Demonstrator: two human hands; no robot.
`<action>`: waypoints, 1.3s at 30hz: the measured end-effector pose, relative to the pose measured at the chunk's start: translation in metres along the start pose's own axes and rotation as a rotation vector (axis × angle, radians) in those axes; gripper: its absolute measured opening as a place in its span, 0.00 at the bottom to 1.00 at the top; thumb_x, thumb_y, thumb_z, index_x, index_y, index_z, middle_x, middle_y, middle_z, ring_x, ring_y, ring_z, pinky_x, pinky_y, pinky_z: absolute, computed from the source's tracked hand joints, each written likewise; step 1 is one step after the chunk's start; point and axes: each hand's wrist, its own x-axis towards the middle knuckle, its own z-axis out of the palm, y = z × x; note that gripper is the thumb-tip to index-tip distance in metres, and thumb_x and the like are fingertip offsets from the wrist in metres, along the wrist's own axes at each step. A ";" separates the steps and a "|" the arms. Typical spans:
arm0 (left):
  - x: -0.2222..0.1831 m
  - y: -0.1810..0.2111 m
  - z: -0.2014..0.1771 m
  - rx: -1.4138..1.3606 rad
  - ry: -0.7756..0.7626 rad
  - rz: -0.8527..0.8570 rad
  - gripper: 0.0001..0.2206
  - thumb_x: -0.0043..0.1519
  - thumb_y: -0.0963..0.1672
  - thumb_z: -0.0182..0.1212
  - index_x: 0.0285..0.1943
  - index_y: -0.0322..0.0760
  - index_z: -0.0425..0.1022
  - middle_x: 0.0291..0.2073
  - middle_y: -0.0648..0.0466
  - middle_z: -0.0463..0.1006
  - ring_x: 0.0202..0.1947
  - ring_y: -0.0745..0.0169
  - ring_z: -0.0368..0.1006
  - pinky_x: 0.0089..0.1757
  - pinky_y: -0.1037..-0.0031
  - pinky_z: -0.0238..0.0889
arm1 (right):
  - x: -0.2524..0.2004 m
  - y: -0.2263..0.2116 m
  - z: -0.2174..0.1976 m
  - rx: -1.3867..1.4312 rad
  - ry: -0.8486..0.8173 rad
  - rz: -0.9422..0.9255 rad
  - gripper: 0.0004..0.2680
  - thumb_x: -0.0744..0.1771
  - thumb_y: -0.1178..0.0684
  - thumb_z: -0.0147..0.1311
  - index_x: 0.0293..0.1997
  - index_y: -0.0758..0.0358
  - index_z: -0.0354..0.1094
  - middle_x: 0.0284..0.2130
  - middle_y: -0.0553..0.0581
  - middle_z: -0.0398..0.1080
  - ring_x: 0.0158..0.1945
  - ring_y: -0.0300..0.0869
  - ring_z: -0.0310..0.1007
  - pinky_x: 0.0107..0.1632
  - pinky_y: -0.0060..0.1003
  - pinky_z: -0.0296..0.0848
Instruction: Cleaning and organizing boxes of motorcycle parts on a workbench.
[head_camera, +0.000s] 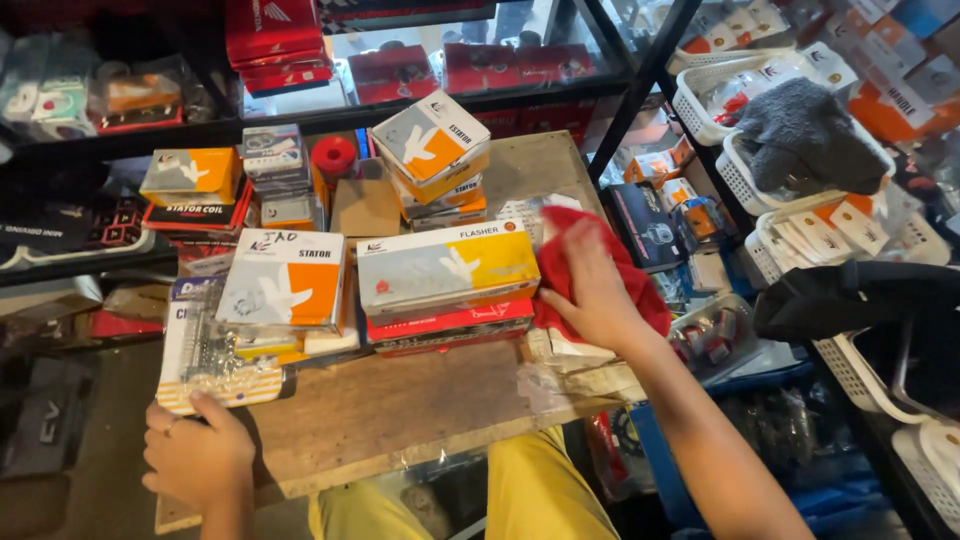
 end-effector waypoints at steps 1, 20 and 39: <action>0.001 0.003 -0.002 0.005 0.005 0.004 0.23 0.76 0.52 0.51 0.63 0.24 0.71 0.42 0.35 0.80 0.39 0.30 0.76 0.34 0.45 0.60 | 0.003 -0.004 -0.007 0.008 0.003 0.000 0.36 0.66 0.43 0.60 0.76 0.71 0.38 0.75 0.77 0.36 0.78 0.66 0.27 0.75 0.57 0.33; -0.001 0.002 -0.001 0.050 -0.028 0.031 0.22 0.78 0.51 0.48 0.63 0.23 0.69 0.45 0.33 0.80 0.41 0.29 0.77 0.35 0.43 0.62 | -0.003 0.100 0.060 0.505 0.722 0.452 0.09 0.70 0.47 0.54 0.49 0.60 0.72 0.39 0.57 0.78 0.43 0.45 0.75 0.49 0.39 0.69; -0.134 0.219 -0.157 -1.005 -0.497 0.546 0.16 0.65 0.46 0.53 0.60 0.38 0.77 0.53 0.48 0.81 0.55 0.50 0.75 0.57 0.60 0.62 | -0.001 0.090 0.050 0.599 0.865 0.353 0.20 0.69 0.54 0.55 0.68 0.64 0.53 0.63 0.70 0.65 0.66 0.55 0.67 0.68 0.44 0.64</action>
